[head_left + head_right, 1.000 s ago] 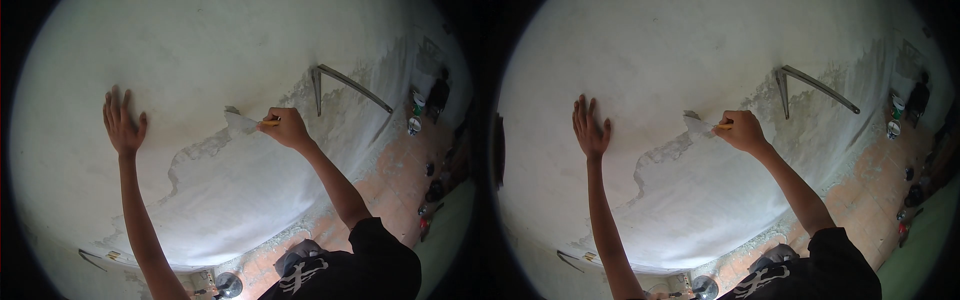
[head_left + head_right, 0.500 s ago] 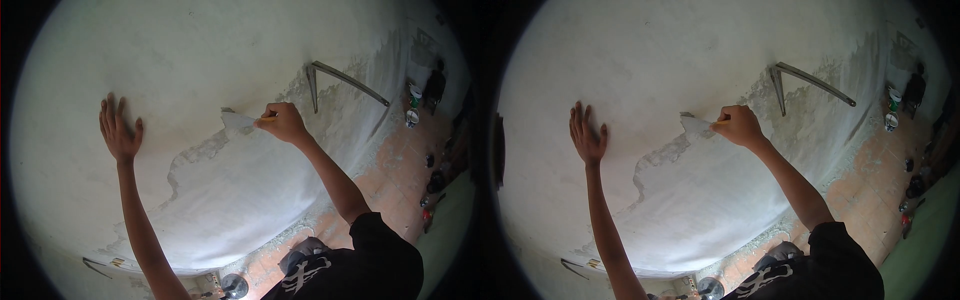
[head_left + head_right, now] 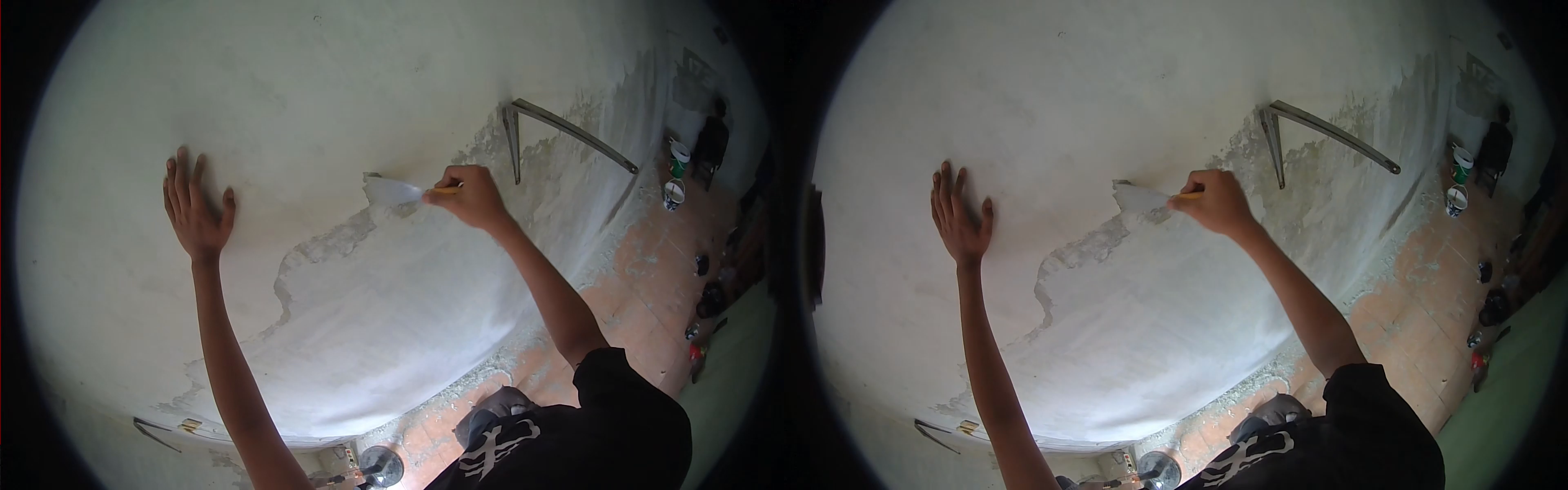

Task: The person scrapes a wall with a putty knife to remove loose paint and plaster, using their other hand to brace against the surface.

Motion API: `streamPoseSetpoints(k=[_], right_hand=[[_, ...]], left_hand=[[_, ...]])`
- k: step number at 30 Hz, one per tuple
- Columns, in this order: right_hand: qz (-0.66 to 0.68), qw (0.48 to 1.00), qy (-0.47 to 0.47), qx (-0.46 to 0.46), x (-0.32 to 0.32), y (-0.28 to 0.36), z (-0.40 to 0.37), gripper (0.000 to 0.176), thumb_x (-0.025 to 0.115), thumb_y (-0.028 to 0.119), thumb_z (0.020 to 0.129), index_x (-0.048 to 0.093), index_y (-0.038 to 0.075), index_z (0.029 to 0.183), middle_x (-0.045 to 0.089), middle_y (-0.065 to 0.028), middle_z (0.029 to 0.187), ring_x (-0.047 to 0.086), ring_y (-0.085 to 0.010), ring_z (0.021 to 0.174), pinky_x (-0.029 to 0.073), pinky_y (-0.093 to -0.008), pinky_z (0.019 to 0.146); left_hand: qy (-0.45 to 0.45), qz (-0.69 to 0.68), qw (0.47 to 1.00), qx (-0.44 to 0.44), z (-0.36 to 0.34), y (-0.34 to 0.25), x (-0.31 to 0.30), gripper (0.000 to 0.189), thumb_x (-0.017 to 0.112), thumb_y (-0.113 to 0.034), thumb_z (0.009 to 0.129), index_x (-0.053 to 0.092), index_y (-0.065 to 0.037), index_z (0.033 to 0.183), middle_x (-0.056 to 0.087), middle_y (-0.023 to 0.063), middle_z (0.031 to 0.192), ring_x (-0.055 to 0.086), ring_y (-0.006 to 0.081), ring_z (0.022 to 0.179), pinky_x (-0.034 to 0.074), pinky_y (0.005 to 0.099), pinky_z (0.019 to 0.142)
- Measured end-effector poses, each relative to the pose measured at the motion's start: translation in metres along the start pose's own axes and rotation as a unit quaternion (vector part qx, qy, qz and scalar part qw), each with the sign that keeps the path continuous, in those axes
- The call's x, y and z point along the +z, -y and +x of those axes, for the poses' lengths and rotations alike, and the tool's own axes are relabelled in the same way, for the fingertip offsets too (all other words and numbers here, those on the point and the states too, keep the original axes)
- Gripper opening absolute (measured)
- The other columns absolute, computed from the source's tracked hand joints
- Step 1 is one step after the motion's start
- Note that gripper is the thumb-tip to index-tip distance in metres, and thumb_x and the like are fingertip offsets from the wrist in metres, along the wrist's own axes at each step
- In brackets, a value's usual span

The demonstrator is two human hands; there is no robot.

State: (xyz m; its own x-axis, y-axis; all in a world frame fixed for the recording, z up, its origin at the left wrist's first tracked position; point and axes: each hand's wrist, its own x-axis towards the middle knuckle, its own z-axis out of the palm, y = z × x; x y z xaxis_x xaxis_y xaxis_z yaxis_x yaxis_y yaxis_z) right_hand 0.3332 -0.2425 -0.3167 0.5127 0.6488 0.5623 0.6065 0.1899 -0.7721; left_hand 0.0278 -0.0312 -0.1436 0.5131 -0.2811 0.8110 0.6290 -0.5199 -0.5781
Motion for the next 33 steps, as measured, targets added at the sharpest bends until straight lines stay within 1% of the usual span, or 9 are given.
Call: streamPoseSetpoints(k=[3,7,8,16,19,21,25,30,33], right_hand=[[-0.012,1.0,-0.001,0.013,0.007,0.007,-0.007,0.026,0.081,0.02,0.072,0.065,0.001,0.067,0.063,-0.0079,0.06,0.056,-0.01,0.053,0.042,-0.0266,0.052],[-0.013,0.999,-0.033,-0.039,-0.004,-0.006,-0.003,0.029,0.08,0.025,0.073,0.064,0.003,0.066,0.063,-0.0078,0.057,0.058,-0.0146,0.05,0.044,-0.0287,0.052],[-0.015,1.0,-0.014,-0.011,-0.006,-0.008,-0.001,0.029,0.08,0.026,0.073,0.064,0.003,0.067,0.063,-0.0079,0.058,0.059,-0.0155,0.052,0.045,-0.0289,0.053],[-0.014,0.999,-0.023,-0.039,0.0,-0.006,-0.003,0.027,0.079,0.026,0.073,0.064,0.004,0.068,0.063,-0.0059,0.057,0.059,-0.0156,0.051,0.045,-0.0298,0.052],[0.008,1.0,-0.006,0.0,0.006,0.001,-0.004,0.027,0.079,0.026,0.073,0.065,0.005,0.067,0.063,-0.0059,0.056,0.059,-0.0157,0.051,0.045,-0.0295,0.052],[-0.028,1.0,-0.004,0.014,0.006,0.011,-0.008,0.027,0.08,0.025,0.073,0.064,0.003,0.066,0.062,-0.0069,0.056,0.058,-0.0152,0.051,0.044,-0.0284,0.051],[-0.024,0.999,-0.032,-0.017,-0.005,-0.003,0.0,0.029,0.079,0.026,0.073,0.064,0.004,0.065,0.062,-0.0068,0.055,0.058,-0.0148,0.05,0.044,-0.0287,0.052],[-0.027,1.0,-0.014,-0.003,0.001,0.009,0.0,0.027,0.08,0.024,0.072,0.064,0.003,0.064,0.062,-0.0073,0.055,0.058,-0.0148,0.049,0.044,-0.0282,0.051],[-0.01,0.999,-0.019,-0.029,-0.003,0.003,0.003,0.027,0.08,0.024,0.072,0.064,0.003,0.065,0.062,-0.0068,0.054,0.058,-0.0139,0.05,0.044,-0.0283,0.051]], left_hand=[[-0.009,-0.004,1.0,0.005,0.0,0.001,0.002,0.056,0.052,-0.04,0.088,0.045,-0.013,0.136,0.037,0.009,0.148,0.032,0.0296,0.138,0.027,0.0472,0.112],[-0.008,0.01,1.0,0.007,0.002,0.002,-0.001,0.054,0.052,-0.042,0.087,0.048,-0.012,0.133,0.04,0.0105,0.146,0.034,0.0302,0.137,0.029,0.0472,0.111],[-0.008,0.007,1.0,0.003,0.002,0.001,0.0,0.054,0.052,-0.042,0.087,0.048,-0.013,0.133,0.04,0.0103,0.146,0.034,0.0302,0.137,0.029,0.0471,0.111],[0.0,0.012,1.0,-0.016,-0.002,0.001,0.002,0.054,0.052,-0.044,0.087,0.049,-0.013,0.132,0.04,0.0091,0.146,0.034,0.0294,0.137,0.028,0.0471,0.111],[-0.011,-0.001,1.0,-0.013,0.0,0.001,0.002,0.055,0.053,-0.043,0.086,0.049,-0.013,0.132,0.04,0.0089,0.146,0.034,0.0292,0.137,0.028,0.0471,0.111],[-0.005,-0.002,1.0,-0.015,-0.001,0.001,0.002,0.055,0.053,-0.043,0.086,0.049,-0.013,0.131,0.041,0.0089,0.145,0.034,0.0291,0.137,0.028,0.047,0.111],[-0.007,0.008,1.0,-0.017,-0.002,0.002,0.004,0.054,0.053,-0.044,0.087,0.049,-0.013,0.131,0.041,0.0091,0.145,0.034,0.029,0.137,0.028,0.0469,0.11],[-0.005,0.008,1.0,-0.02,-0.001,0.001,0.004,0.055,0.052,-0.045,0.087,0.049,-0.013,0.131,0.041,0.0094,0.145,0.034,0.0289,0.137,0.028,0.0468,0.11],[-0.006,0.006,1.0,-0.019,-0.004,-0.001,0.004,0.055,0.052,-0.044,0.087,0.048,-0.013,0.133,0.04,0.0081,0.146,0.034,0.0287,0.137,0.028,0.0466,0.111]])
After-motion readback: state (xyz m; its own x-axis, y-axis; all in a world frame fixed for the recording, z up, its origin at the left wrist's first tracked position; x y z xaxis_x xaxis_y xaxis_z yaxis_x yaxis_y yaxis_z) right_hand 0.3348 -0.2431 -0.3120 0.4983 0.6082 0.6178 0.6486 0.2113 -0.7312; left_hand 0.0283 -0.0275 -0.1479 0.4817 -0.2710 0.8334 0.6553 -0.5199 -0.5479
